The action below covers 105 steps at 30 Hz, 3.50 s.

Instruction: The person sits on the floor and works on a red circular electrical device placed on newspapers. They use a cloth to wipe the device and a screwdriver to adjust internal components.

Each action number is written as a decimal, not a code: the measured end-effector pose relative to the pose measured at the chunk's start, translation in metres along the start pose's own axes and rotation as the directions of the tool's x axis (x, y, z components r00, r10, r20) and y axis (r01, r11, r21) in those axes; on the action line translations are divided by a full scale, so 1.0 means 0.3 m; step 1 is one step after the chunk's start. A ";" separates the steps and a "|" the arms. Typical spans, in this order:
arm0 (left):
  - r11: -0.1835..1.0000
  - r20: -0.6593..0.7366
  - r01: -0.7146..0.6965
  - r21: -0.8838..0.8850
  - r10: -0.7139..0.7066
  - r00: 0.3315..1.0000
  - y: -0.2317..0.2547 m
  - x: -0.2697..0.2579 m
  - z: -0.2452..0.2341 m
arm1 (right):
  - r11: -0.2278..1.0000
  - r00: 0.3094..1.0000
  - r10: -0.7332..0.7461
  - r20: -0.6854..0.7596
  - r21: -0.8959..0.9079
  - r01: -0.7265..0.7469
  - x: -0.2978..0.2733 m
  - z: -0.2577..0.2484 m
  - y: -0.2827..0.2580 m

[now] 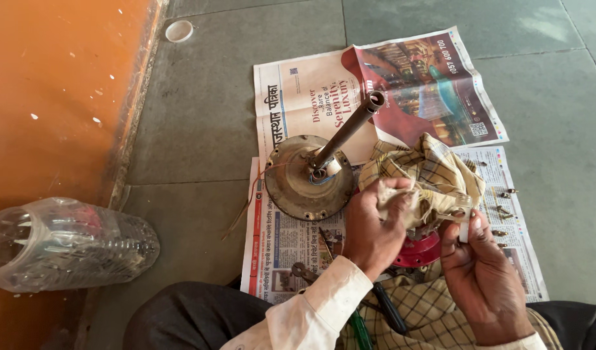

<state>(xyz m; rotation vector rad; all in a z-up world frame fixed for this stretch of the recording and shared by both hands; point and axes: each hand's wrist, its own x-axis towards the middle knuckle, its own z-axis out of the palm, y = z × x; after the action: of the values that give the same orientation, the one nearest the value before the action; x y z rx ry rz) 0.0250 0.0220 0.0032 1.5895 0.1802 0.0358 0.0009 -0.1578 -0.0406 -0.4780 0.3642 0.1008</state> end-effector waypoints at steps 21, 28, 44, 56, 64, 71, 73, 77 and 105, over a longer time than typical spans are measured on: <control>0.765 0.229 -0.536 0.358 0.485 0.844 0.037 -0.109 0.029 | 0.966 0.996 -0.082 0.025 -0.244 0.085 -0.033 -0.029 0.056; 0.705 0.344 -0.658 0.264 0.569 0.747 0.017 -0.069 -0.010 | 0.983 0.992 0.054 -0.114 -0.167 -0.073 -0.011 -0.040 0.041; 0.903 0.251 -0.395 0.170 0.348 0.903 0.036 -0.074 0.008 | 0.964 0.997 -0.072 0.038 -0.254 0.080 -0.022 -0.033 0.069; 0.933 0.217 -0.351 0.081 0.327 0.920 0.004 -0.050 0.012 | 0.973 0.990 -0.021 0.138 -0.225 0.052 -0.063 0.079 0.043; 0.991 0.195 -0.134 -0.024 0.136 0.971 -0.023 0.000 -0.023 | 0.906 0.971 0.053 0.234 -0.420 0.051 -0.060 0.095 0.001; 0.931 0.247 0.245 -0.270 -0.179 0.952 -0.018 0.018 -0.048 | 0.812 0.972 -0.033 0.234 -0.561 0.162 -0.063 0.068 0.014; 0.881 0.302 0.285 -0.378 -0.174 0.937 -0.017 0.021 -0.050 | 0.792 0.969 -0.038 0.244 -0.585 0.178 -0.061 0.063 0.014; 0.923 0.277 0.285 -0.257 -0.212 0.937 -0.013 0.014 -0.040 | 0.732 0.975 -0.003 0.222 -0.664 0.154 -0.068 0.059 0.006; 0.978 0.195 0.151 -0.147 -0.121 0.973 0.013 -0.048 0.009 | 0.787 0.959 -0.096 0.267 -0.569 0.237 -0.066 0.063 0.002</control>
<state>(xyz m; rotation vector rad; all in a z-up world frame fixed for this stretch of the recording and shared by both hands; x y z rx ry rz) 0.0116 0.0173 0.0083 1.4074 0.1370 -0.1997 -0.0116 -0.1487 -0.0182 -1.1189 0.0511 0.0946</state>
